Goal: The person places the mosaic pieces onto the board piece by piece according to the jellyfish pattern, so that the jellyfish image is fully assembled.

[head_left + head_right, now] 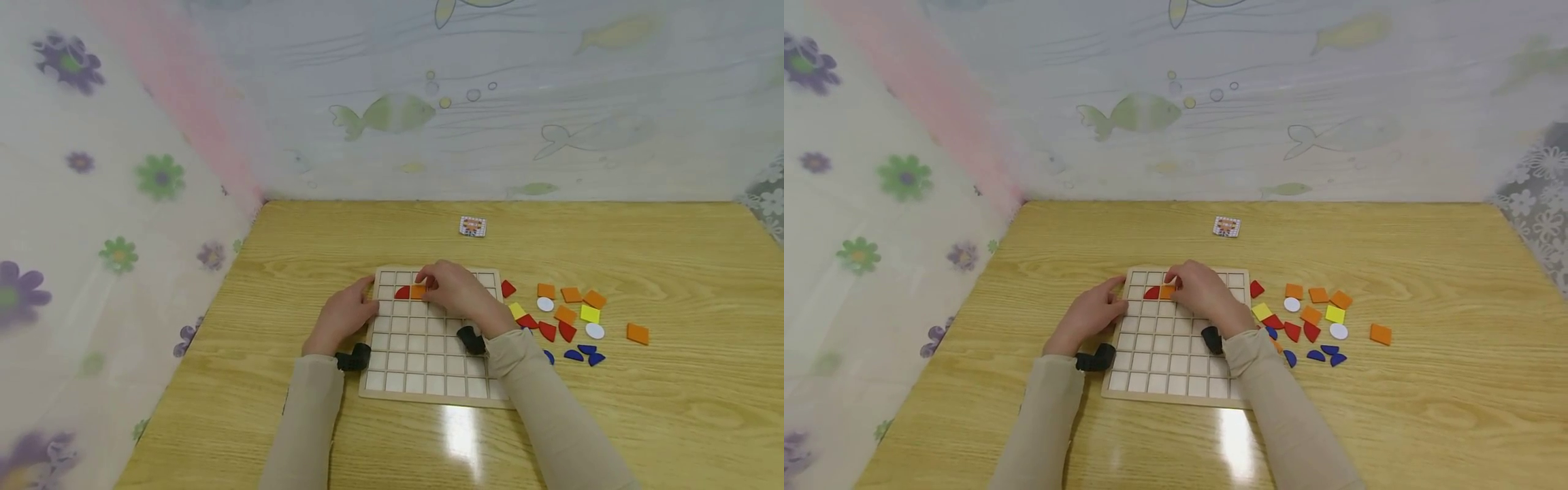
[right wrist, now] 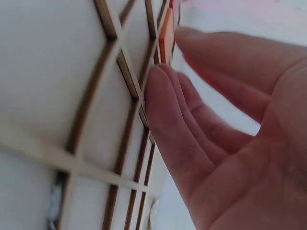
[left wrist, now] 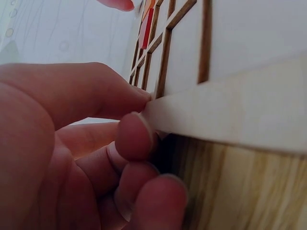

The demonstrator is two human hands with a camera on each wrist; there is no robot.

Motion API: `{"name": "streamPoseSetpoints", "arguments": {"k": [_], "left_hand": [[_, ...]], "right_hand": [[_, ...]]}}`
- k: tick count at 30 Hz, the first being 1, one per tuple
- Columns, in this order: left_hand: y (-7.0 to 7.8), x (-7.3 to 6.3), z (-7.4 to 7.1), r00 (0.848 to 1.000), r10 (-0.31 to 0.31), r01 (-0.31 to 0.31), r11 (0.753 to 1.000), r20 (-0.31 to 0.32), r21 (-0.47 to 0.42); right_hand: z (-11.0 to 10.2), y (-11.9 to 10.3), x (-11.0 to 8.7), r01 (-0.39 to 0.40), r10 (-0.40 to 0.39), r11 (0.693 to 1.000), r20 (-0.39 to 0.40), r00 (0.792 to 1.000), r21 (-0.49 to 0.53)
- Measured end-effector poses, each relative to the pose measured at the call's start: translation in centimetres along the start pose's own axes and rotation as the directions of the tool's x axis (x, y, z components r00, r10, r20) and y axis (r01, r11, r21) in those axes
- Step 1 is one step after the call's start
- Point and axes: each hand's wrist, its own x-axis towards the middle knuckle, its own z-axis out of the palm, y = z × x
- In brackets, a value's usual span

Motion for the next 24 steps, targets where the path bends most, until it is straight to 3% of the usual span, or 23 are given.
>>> {"name": "streamPoseSetpoints", "arguments": {"k": [10, 24], "left_hand": [[-0.1, 0.0, 0.0, 1.0, 0.002, -0.002, 1.0, 0.004, -0.007], [-0.2, 0.2, 0.1, 1.0, -0.008, 0.009, 1.0, 0.014, -0.009]], "right_hand": [[-1.2, 0.6, -1.0, 0.004, -0.006, 0.998, 0.025, 1.0, 0.069], [-3.6, 5.0, -4.9, -0.068, 0.073, 0.996, -0.071, 0.995, 0.061]]}}
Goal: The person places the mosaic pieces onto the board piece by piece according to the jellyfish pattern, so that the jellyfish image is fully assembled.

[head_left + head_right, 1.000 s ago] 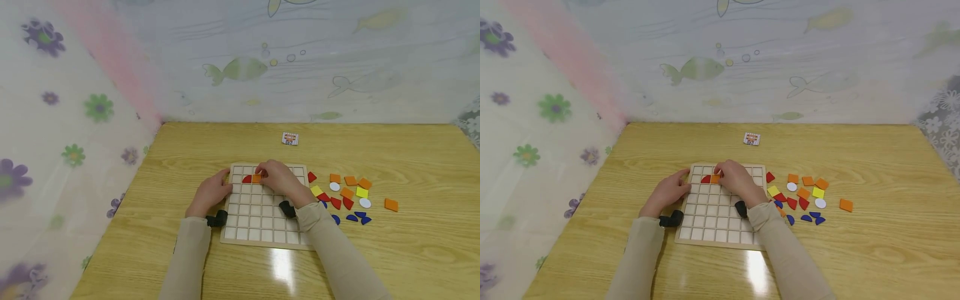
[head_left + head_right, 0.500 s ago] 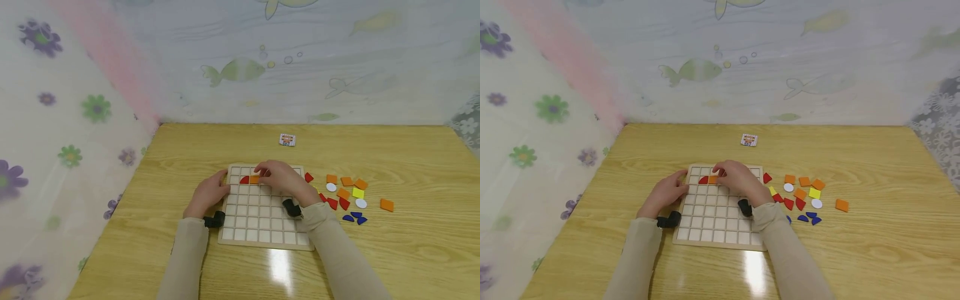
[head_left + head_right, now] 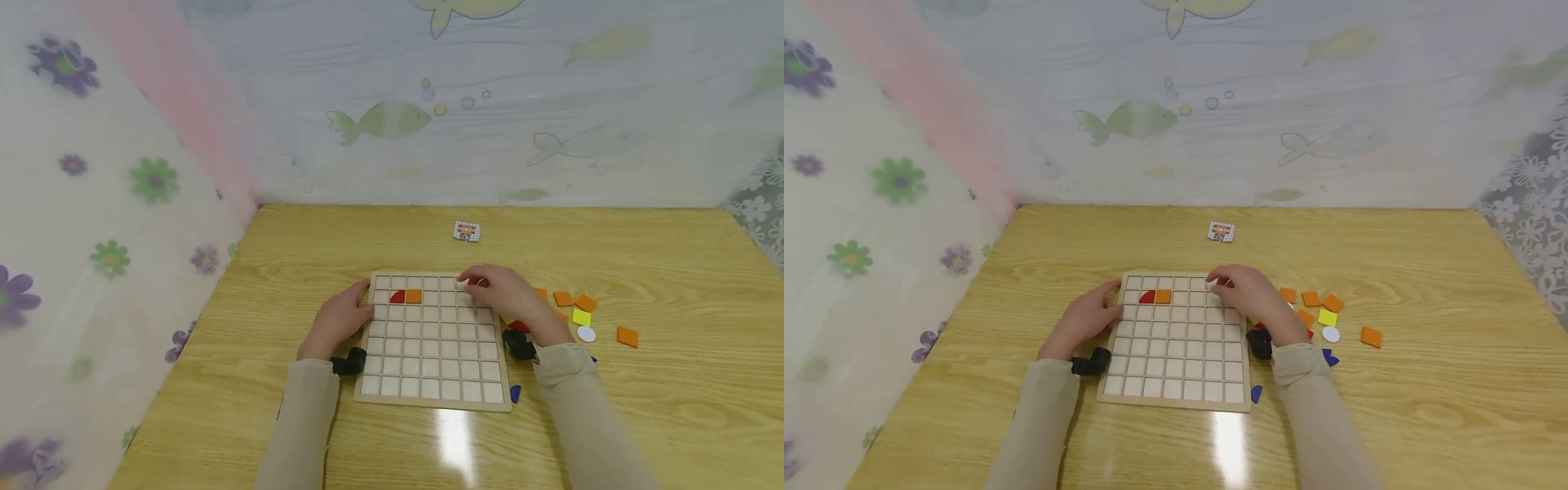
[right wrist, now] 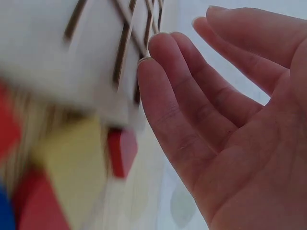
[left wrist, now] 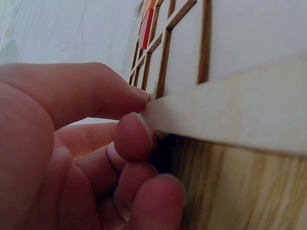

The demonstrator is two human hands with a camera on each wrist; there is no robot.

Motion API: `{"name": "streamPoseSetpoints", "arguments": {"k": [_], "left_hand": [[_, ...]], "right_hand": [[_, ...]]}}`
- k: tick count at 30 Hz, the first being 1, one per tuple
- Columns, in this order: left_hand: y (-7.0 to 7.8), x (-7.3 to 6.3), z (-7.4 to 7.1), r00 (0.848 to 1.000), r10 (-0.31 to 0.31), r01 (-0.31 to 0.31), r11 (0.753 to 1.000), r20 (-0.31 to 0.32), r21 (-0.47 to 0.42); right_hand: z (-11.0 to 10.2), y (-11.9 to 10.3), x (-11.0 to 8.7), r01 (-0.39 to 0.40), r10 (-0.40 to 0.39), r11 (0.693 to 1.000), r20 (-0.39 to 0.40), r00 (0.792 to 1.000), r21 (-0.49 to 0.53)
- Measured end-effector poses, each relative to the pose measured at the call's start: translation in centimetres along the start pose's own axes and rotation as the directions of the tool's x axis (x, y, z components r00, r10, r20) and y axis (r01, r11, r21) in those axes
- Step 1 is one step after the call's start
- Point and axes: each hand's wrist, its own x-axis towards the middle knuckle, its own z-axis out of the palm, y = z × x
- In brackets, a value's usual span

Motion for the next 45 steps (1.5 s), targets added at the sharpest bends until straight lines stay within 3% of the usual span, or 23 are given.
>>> {"name": "streamPoseSetpoints", "arguments": {"k": [10, 15, 21, 31, 45], "left_hand": [[-0.2, -0.1, 0.1, 1.0, -0.007, 0.007, 1.0, -0.004, 0.003], [-0.1, -0.1, 0.1, 1.0, -0.003, 0.002, 1.0, -0.014, -0.007], [0.2, -0.2, -0.1, 1.0, 0.003, -0.003, 1.0, -0.016, -0.014], [0.0, -0.2, 0.1, 1.0, 0.013, -0.013, 1.0, -0.018, -0.005], [0.2, -0.2, 0.1, 1.0, 0.012, -0.012, 1.0, -0.018, -0.001]], "right_hand": [[-1.9, 2.1, -2.2, -0.114, 0.114, 0.993, -0.015, 0.993, 0.027], [-3.5, 3.0, -2.9, -0.124, 0.125, 0.991, -0.018, 0.992, 0.041], [-4.7, 4.5, -3.8, -0.138, 0.137, 0.99, -0.038, 0.99, -0.021], [-5.5, 6.2, -5.0, -0.198, 0.198, 0.98, -0.005, 0.98, -0.019], [-5.5, 6.8, -5.0, -0.232, 0.234, 0.972, 0.058, 0.971, -0.036]]}}
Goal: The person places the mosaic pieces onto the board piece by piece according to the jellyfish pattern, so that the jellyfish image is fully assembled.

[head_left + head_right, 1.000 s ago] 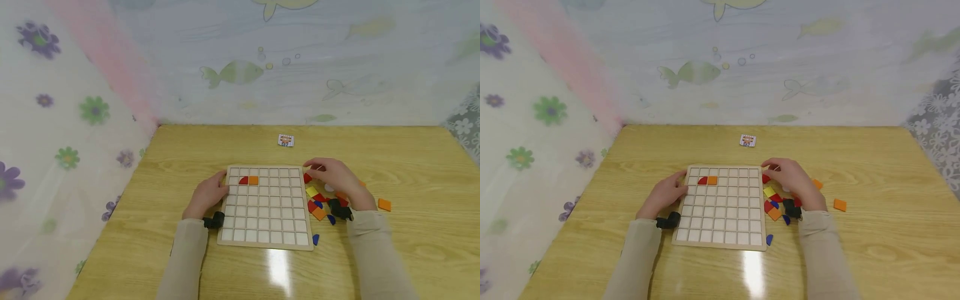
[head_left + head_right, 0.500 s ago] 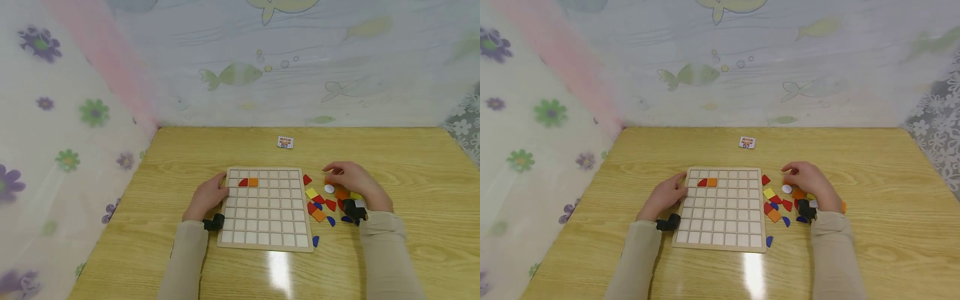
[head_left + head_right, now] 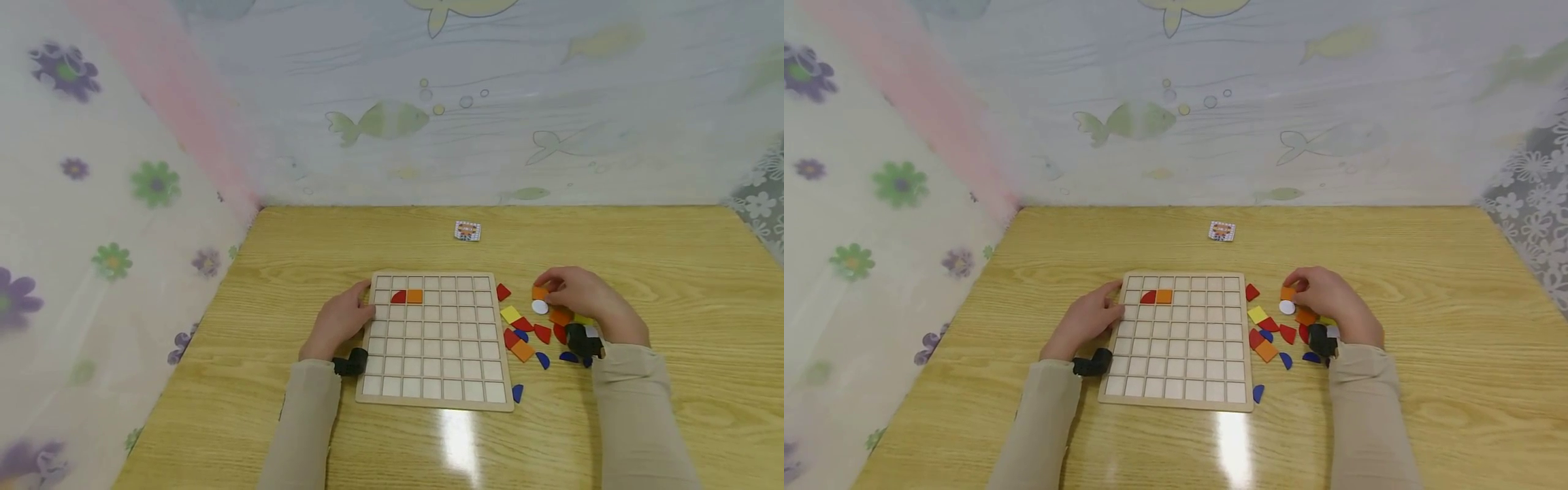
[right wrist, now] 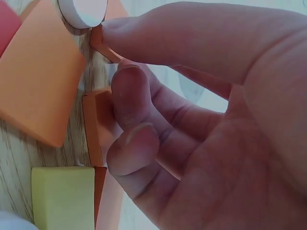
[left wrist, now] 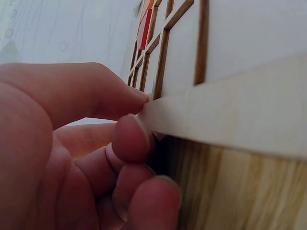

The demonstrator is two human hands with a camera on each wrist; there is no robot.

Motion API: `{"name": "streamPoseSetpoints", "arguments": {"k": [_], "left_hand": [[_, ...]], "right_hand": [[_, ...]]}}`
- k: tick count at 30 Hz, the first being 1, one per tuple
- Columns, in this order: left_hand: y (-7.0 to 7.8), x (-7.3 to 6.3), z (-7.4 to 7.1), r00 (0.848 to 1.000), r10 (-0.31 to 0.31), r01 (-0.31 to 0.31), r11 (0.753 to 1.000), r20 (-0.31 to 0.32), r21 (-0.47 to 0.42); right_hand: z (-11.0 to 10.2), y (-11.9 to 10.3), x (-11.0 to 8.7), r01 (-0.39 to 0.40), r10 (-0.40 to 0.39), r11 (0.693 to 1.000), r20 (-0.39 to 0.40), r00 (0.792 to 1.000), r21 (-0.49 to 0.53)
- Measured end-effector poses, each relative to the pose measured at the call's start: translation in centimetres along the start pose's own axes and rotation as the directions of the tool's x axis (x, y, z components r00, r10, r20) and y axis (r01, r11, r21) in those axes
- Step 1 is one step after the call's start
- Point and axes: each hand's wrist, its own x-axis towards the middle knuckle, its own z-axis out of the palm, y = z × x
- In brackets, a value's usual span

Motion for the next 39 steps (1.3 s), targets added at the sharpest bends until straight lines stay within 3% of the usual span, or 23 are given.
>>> {"name": "streamPoseSetpoints", "arguments": {"k": [16, 29, 39], "left_hand": [[-0.2, -0.1, 0.3, 1.0, -0.003, 0.004, 1.0, -0.021, 0.02], [0.0, 0.2, 0.2, 1.0, -0.009, 0.009, 1.0, -0.014, 0.011], [0.2, 0.1, 0.1, 1.0, -0.025, 0.025, 1.0, 0.001, -0.001]], "right_hand": [[0.3, -0.3, 0.5, 0.019, -0.019, 1.0, 0.003, 1.0, -0.023], [0.3, -1.0, 0.8, -0.031, 0.032, 0.999, -0.078, 0.996, 0.02], [1.1, -2.5, 1.3, 0.094, -0.096, 0.995, -0.152, 0.984, -0.023]]}}
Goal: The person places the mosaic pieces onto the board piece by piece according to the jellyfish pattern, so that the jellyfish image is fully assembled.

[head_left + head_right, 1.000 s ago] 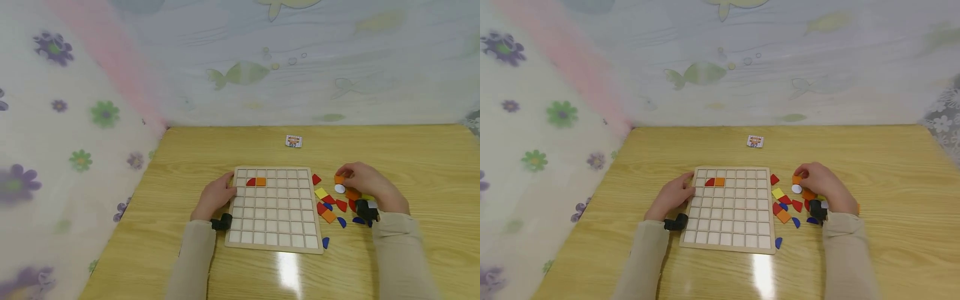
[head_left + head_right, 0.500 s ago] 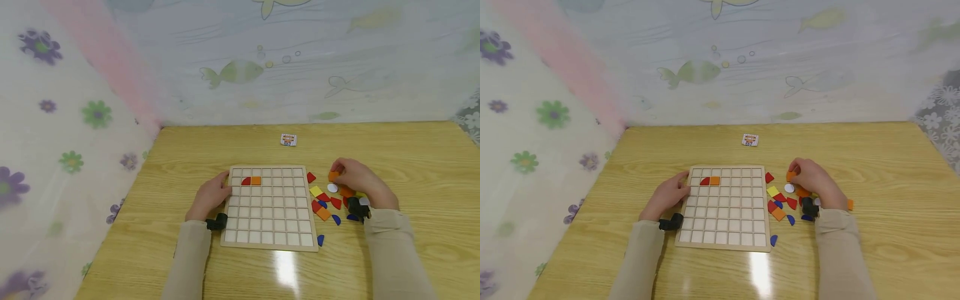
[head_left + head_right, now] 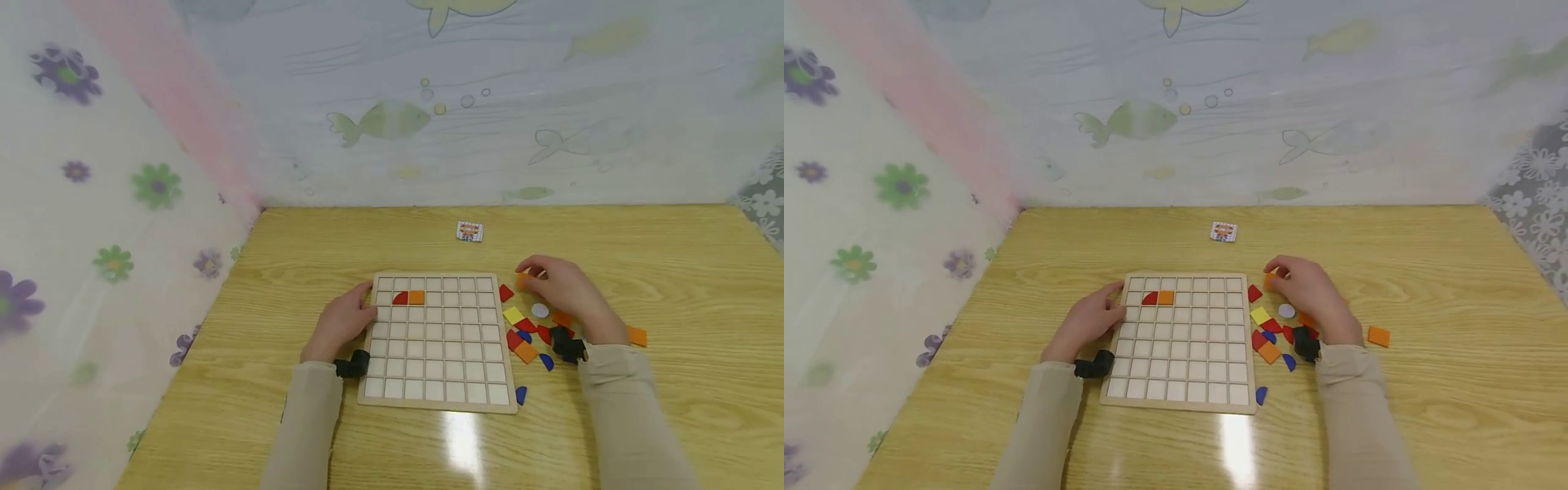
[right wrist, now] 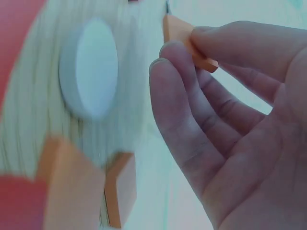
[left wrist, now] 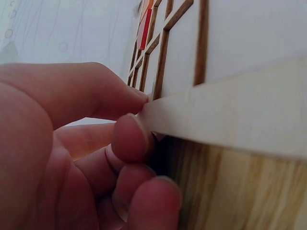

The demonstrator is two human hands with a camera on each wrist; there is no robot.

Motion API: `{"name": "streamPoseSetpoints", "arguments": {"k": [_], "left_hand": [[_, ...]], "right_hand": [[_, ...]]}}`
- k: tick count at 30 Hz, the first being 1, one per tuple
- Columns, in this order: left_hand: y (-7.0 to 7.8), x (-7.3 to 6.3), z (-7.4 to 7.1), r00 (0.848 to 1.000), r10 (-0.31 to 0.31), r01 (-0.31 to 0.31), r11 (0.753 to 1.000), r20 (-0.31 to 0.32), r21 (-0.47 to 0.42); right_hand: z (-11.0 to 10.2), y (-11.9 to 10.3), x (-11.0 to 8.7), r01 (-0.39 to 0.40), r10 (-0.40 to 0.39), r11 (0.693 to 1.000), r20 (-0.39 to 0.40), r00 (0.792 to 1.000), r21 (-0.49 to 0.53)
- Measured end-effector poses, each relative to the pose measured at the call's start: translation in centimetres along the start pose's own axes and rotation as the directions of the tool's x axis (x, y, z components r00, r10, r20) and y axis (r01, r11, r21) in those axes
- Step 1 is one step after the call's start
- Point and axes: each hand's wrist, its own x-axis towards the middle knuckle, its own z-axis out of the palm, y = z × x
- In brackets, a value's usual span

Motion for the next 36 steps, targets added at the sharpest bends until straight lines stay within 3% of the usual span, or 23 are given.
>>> {"name": "streamPoseSetpoints", "arguments": {"k": [7, 17, 30, 36], "left_hand": [[-0.1, -0.1, 0.0, 1.0, 0.013, -0.013, 1.0, -0.009, 0.002], [-0.1, 0.0, 0.2, 1.0, 0.018, -0.018, 1.0, -0.001, 0.013], [-0.2, -0.1, 0.1, 0.999, 0.035, -0.035, 0.999, -0.009, 0.021], [-0.4, 0.2, 0.2, 1.0, 0.023, -0.023, 0.999, -0.004, 0.028]], "right_hand": [[1.4, -2.1, 0.6, 0.025, -0.025, 0.999, 0.016, 1.0, 0.026], [3.4, -4.4, 1.6, 0.14, -0.14, 0.99, 0.004, 0.99, -0.024], [5.1, -7.4, 3.3, 0.236, -0.235, 0.972, 0.118, 0.965, 0.003], [5.8, -8.6, 3.9, 0.191, -0.191, 0.982, 0.099, 0.977, 0.012]]}}
